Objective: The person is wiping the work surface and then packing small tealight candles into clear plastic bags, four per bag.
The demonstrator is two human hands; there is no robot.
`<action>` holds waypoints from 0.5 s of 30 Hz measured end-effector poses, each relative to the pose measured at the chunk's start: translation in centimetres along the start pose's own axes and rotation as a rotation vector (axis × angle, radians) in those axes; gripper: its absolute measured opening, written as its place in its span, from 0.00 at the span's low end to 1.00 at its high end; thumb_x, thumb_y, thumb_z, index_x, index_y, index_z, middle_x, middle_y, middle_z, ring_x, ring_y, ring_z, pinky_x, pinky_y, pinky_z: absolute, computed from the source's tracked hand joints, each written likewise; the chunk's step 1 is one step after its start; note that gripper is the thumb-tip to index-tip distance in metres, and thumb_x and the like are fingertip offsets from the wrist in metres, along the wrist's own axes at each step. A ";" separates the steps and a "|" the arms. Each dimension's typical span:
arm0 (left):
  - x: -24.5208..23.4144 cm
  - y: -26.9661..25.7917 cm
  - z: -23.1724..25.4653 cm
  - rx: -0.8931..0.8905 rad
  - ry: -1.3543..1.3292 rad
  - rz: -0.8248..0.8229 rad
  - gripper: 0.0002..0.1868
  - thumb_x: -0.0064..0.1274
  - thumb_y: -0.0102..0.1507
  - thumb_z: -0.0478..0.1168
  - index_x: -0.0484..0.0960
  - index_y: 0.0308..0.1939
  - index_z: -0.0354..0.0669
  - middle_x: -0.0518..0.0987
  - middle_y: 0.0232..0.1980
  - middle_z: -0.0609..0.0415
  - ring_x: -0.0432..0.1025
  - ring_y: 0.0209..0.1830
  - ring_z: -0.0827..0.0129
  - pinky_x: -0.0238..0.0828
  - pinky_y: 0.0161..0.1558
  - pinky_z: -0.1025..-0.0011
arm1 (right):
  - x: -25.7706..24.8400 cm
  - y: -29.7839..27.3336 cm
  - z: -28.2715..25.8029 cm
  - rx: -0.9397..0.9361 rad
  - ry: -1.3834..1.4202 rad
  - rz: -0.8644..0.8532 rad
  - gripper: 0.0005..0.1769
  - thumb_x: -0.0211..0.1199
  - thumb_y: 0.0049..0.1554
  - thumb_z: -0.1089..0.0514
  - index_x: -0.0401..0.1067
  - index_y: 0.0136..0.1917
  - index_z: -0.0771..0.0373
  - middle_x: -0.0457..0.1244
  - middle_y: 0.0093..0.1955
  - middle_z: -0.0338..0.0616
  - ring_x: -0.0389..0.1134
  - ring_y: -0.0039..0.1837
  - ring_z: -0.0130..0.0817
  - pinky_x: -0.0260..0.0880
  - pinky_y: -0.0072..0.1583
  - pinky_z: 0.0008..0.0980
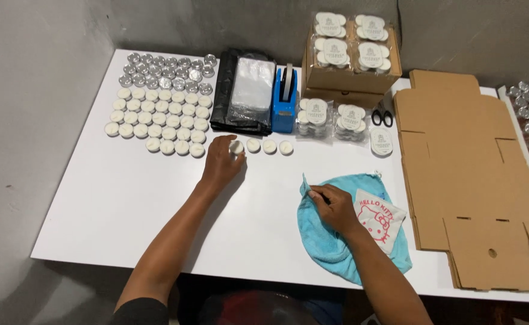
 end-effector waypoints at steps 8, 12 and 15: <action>-1.2 3.5 0.6 0.126 0.171 0.128 0.13 0.58 0.60 0.32 0.85 0.49 0.41 0.75 0.44 0.45 0.75 0.44 0.54 0.73 0.47 0.63 | -0.1 -0.2 0.1 0.039 -0.002 -0.009 0.09 0.64 0.61 0.61 0.84 0.49 0.61 0.72 0.35 0.51 0.75 0.39 0.43 0.73 0.40 0.38; 0.4 5.2 0.5 0.258 0.242 0.115 0.27 0.57 0.51 0.23 0.84 0.54 0.38 0.72 0.52 0.33 0.67 0.49 0.40 0.74 0.47 0.51 | 0.3 -0.7 0.6 -0.112 -0.037 -0.022 0.11 0.63 0.59 0.57 0.82 0.51 0.62 0.74 0.42 0.42 0.74 0.42 0.34 0.72 0.43 0.33; -0.4 6.4 1.9 0.291 0.395 0.173 0.16 0.57 0.50 0.30 0.85 0.42 0.40 0.75 0.58 0.37 0.68 0.49 0.45 0.73 0.39 0.56 | 0.4 -0.8 1.1 -0.116 -0.051 -0.015 0.12 0.63 0.59 0.56 0.82 0.51 0.62 0.74 0.41 0.42 0.74 0.41 0.35 0.71 0.42 0.34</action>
Point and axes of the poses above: each hand's wrist, its own y-axis towards the middle knuckle, its own x-axis out of the palm, z = x × y, the point moved 9 cm from there along y, towards the middle knuckle
